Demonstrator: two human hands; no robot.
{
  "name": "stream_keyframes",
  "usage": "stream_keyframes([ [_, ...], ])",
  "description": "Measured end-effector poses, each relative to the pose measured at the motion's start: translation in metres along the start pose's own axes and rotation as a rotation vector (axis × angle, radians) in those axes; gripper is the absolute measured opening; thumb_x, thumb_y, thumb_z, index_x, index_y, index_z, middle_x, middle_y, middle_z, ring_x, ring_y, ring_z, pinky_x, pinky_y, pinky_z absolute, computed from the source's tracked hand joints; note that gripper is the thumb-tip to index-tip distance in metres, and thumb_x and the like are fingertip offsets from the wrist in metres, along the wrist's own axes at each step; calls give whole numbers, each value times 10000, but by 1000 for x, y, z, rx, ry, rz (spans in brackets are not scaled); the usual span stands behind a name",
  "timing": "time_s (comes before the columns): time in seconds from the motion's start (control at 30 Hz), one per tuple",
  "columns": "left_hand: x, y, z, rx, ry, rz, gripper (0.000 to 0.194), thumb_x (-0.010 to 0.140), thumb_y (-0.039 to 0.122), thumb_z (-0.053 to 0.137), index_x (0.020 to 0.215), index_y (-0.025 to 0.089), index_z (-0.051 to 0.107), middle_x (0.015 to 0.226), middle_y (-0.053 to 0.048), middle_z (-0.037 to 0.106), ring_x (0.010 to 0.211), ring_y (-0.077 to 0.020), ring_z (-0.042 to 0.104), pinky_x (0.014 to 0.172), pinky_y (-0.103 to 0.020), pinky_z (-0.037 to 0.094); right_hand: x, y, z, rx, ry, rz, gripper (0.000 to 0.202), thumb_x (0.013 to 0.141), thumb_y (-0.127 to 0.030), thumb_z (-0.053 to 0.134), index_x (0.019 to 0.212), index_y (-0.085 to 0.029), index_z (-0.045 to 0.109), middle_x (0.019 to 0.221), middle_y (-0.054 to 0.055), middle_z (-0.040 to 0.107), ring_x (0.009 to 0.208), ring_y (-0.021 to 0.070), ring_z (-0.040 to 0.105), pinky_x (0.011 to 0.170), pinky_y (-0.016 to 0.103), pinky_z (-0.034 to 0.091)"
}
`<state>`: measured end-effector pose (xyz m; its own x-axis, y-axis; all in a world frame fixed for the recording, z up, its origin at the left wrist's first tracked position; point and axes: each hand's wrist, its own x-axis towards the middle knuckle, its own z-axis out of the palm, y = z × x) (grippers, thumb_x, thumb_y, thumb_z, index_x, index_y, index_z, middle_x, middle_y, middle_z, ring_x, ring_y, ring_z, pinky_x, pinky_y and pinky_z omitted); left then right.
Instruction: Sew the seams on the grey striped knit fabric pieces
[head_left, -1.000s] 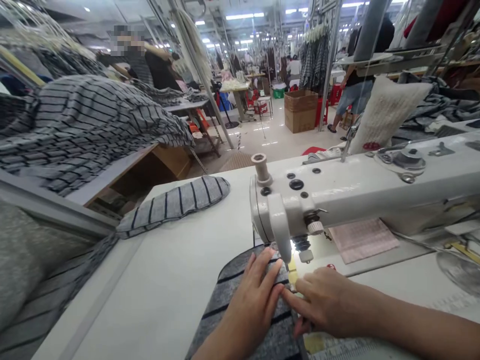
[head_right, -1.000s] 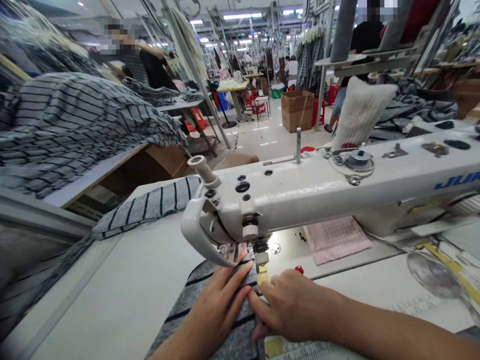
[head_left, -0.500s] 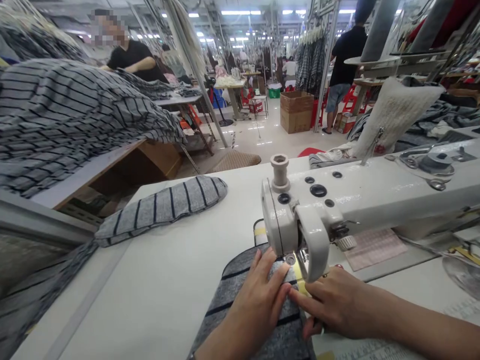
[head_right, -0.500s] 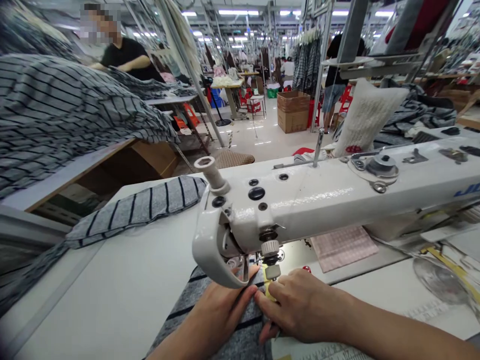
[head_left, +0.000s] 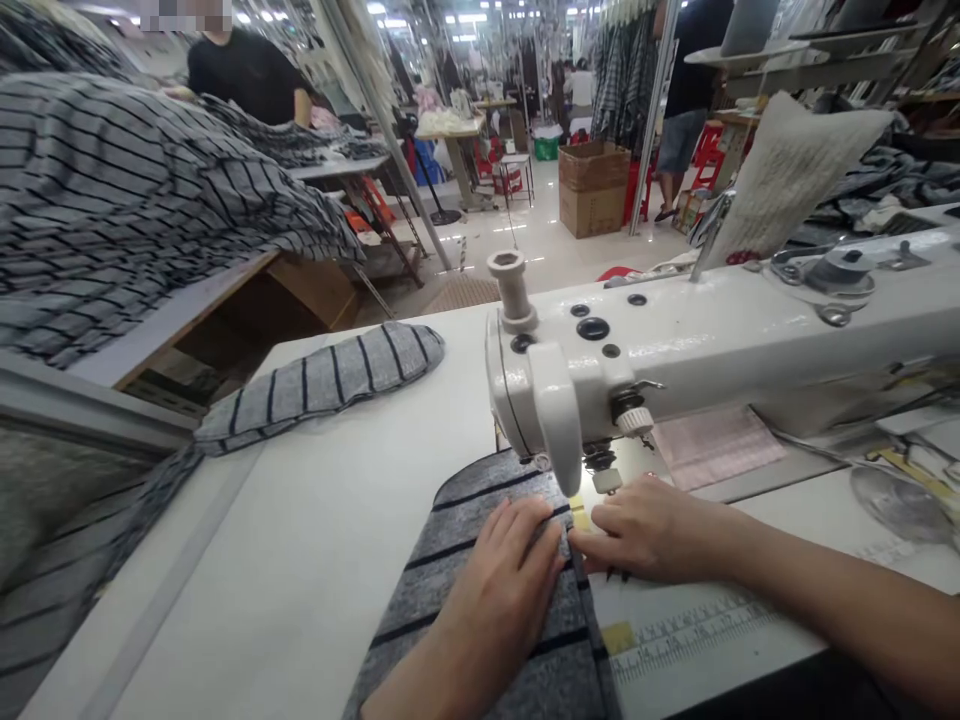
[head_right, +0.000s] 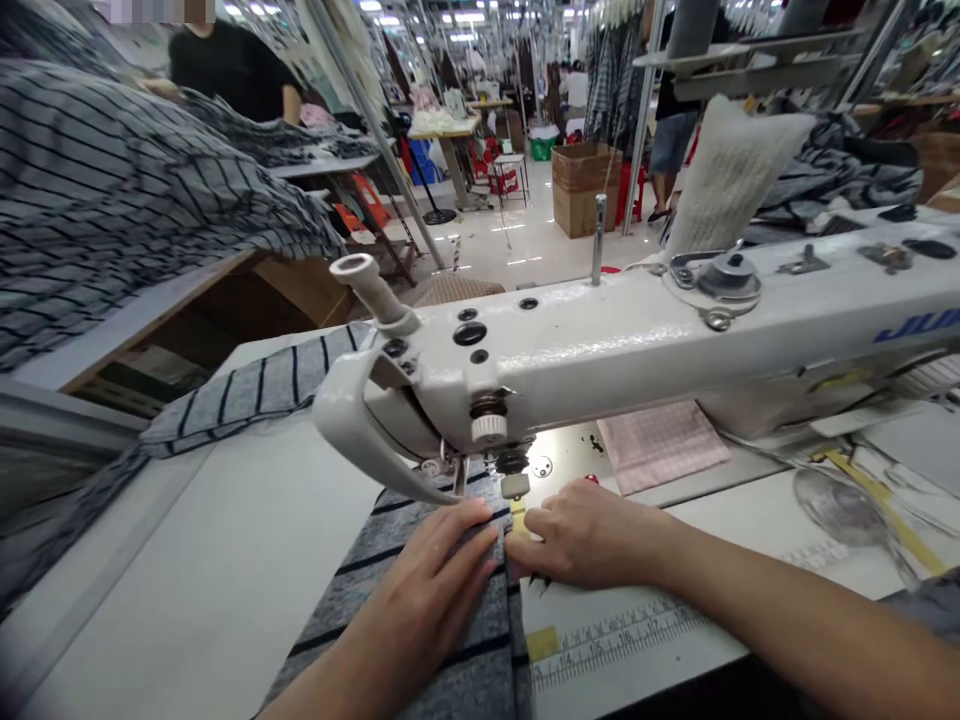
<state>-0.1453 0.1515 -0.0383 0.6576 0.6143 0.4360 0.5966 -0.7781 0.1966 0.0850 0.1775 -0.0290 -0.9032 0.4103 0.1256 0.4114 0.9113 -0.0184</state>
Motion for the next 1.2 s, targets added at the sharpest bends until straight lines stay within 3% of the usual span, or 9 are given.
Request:
stream_keyframes([
  [0.17,-11,2,6,27,63,17,230,965,135,440,1144,146,584,1161,-142,637,1151,-260,609,1012,-506,526,-4,4,10,-11,-28,25,183,1060,-299,394,991,-216,542,704,-29,522,518,119,328,490,322,79],
  [0.37,-8,-1,2,-29,64,107,219,953,99,471,1099,152,624,1053,-85,709,1076,-219,651,1021,-455,529,-4,6,7,29,22,31,258,1062,-320,373,945,-207,573,697,-24,518,532,117,339,494,308,111],
  [0.57,-7,-2,1,-53,54,91,213,967,128,460,1092,143,631,1066,-101,709,1095,-221,653,1025,-449,531,-2,7,7,41,49,69,276,1066,-329,367,1188,-188,571,672,-18,557,507,109,380,481,306,113],
  [0.93,16,-40,11,-58,60,52,238,995,174,402,1077,172,626,1070,-96,691,1042,-210,663,1042,-438,507,4,7,2,43,-24,146,226,1032,-237,429,1201,-177,565,673,-13,606,511,128,470,474,313,134],
  [1.2,18,-47,15,-43,86,91,226,1001,181,395,1070,166,610,1028,-89,703,946,-192,684,1051,-444,499,-2,13,11,73,-8,114,264,1017,-177,433,1235,-195,581,763,20,652,594,140,538,519,274,281],
])
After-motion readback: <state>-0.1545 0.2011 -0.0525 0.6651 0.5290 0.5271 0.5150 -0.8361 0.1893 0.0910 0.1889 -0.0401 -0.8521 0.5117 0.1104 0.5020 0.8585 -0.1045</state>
